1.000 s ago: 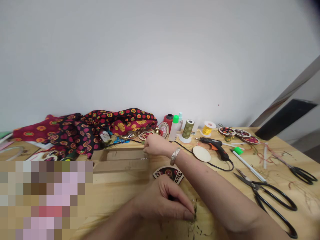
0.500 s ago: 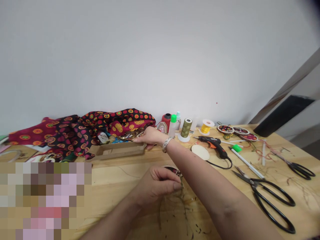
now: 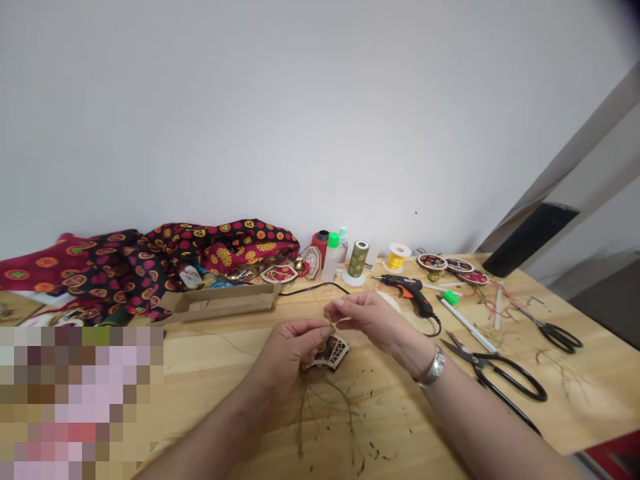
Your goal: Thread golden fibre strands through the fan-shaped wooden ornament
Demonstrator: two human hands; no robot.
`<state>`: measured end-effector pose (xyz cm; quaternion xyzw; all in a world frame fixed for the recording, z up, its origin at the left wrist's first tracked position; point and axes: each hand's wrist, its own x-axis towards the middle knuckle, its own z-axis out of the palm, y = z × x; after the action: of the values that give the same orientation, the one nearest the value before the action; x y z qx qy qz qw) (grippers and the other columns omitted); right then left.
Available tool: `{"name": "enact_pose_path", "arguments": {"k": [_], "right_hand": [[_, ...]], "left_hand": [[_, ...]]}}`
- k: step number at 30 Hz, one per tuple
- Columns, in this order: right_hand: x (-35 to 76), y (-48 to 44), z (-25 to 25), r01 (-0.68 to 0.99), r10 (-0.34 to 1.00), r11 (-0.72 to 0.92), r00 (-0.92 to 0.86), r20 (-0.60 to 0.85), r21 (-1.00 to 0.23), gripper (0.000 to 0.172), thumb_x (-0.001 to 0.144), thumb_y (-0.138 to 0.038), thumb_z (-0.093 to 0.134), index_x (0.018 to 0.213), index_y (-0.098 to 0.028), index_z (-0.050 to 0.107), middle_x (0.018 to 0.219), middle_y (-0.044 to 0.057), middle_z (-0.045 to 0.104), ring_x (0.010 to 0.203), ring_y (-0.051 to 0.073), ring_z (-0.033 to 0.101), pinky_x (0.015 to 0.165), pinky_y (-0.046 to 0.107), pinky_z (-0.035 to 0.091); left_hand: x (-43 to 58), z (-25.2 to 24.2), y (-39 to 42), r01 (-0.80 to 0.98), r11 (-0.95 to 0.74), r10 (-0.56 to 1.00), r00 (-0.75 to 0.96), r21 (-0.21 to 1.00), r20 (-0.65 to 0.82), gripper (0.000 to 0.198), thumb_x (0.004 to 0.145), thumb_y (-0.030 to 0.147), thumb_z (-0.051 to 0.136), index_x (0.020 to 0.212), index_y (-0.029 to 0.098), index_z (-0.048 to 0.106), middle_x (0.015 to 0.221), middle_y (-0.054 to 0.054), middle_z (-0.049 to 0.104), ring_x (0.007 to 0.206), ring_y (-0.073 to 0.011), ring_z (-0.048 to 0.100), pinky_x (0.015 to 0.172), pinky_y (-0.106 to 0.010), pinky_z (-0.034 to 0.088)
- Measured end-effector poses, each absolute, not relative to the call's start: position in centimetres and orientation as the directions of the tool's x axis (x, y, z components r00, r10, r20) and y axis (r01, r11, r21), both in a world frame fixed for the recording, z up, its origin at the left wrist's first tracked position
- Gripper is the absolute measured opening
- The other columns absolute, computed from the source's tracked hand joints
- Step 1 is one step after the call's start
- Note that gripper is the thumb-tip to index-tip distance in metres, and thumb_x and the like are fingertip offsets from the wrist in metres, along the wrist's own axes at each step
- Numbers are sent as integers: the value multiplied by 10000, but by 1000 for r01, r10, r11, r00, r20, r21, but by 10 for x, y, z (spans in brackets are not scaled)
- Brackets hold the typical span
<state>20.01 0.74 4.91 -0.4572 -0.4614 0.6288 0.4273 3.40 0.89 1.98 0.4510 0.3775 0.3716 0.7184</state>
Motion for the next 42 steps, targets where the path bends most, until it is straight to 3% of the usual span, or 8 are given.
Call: {"name": "enact_pose_path", "arguments": {"k": [7, 13, 21, 25, 29, 35, 39, 42], "right_hand": [[193, 4, 36, -291, 935, -280, -300, -190, -915, 245, 593, -306, 739, 747, -123, 683, 732, 35, 640, 624, 105, 549, 654, 269, 411], [189, 1, 35, -317, 973, -113, -227, -41, -942, 186, 578, -262, 746, 553, -132, 616, 713, 6, 606, 644, 97, 518, 629, 233, 394], [181, -8, 26, -470, 968, -151, -251, -33, -870, 279, 784, -383, 561, 935, -156, 623, 908, 67, 613, 809, 148, 579, 758, 326, 445], [182, -11, 23, -415, 940, -176, -341, -27, -893, 295, 697, -236, 678, 972, -153, 608, 845, 41, 624, 710, 110, 576, 711, 270, 436], [179, -12, 24, -362, 934, -189, -354, -53, -913, 219, 682, -200, 668, 884, -118, 641, 778, 34, 618, 604, 77, 535, 597, 218, 411], [193, -9, 32, -229, 934, -286, -285, -217, -930, 248, 606, -151, 656, 853, -136, 657, 710, 9, 607, 569, 80, 513, 519, 207, 373], [215, -2, 38, -99, 975, -198, -124, -185, -975, 196, 616, -106, 585, 791, -141, 665, 649, -11, 572, 494, 53, 433, 493, 209, 345], [220, 0, 40, -124, 990, -139, -20, -137, -983, 197, 640, -138, 600, 832, -150, 645, 742, 14, 592, 619, 90, 514, 606, 242, 416]], "left_hand": [[35, 20, 9, -150, 331, 864, 444, 932, -236, 183, 627, 302, 697, 681, 128, 696, 414, 69, 369, 410, -34, 226, 411, -194, 136], [36, 20, 9, -140, 327, 864, 445, 934, -236, 202, 629, 310, 699, 711, 125, 704, 438, 64, 380, 413, -29, 215, 407, -188, 134], [35, 22, 10, -225, 325, 899, 373, 919, -227, 163, 650, 289, 689, 719, 141, 702, 437, 54, 464, 395, -19, 297, 396, -149, 205], [35, 25, 10, -263, 348, 900, 362, 900, -242, 147, 654, 271, 687, 722, 141, 698, 569, 0, 616, 471, -54, 464, 450, -154, 327], [36, 27, 9, -271, 361, 896, 368, 892, -250, 173, 652, 284, 685, 749, 142, 694, 564, -4, 619, 503, -98, 520, 488, -196, 391], [33, 24, 14, -284, 299, 936, 275, 911, -222, 176, 608, 281, 719, 699, 133, 689, 410, 75, 434, 385, -31, 295, 382, -159, 217], [32, 22, 16, -292, 293, 941, 258, 910, -220, 176, 596, 286, 732, 673, 136, 680, 423, 79, 422, 391, -28, 272, 388, -163, 201], [33, 21, 14, -281, 320, 934, 252, 905, -252, 181, 587, 290, 738, 681, 146, 684, 470, 59, 495, 414, -35, 345, 409, -159, 249]]}}
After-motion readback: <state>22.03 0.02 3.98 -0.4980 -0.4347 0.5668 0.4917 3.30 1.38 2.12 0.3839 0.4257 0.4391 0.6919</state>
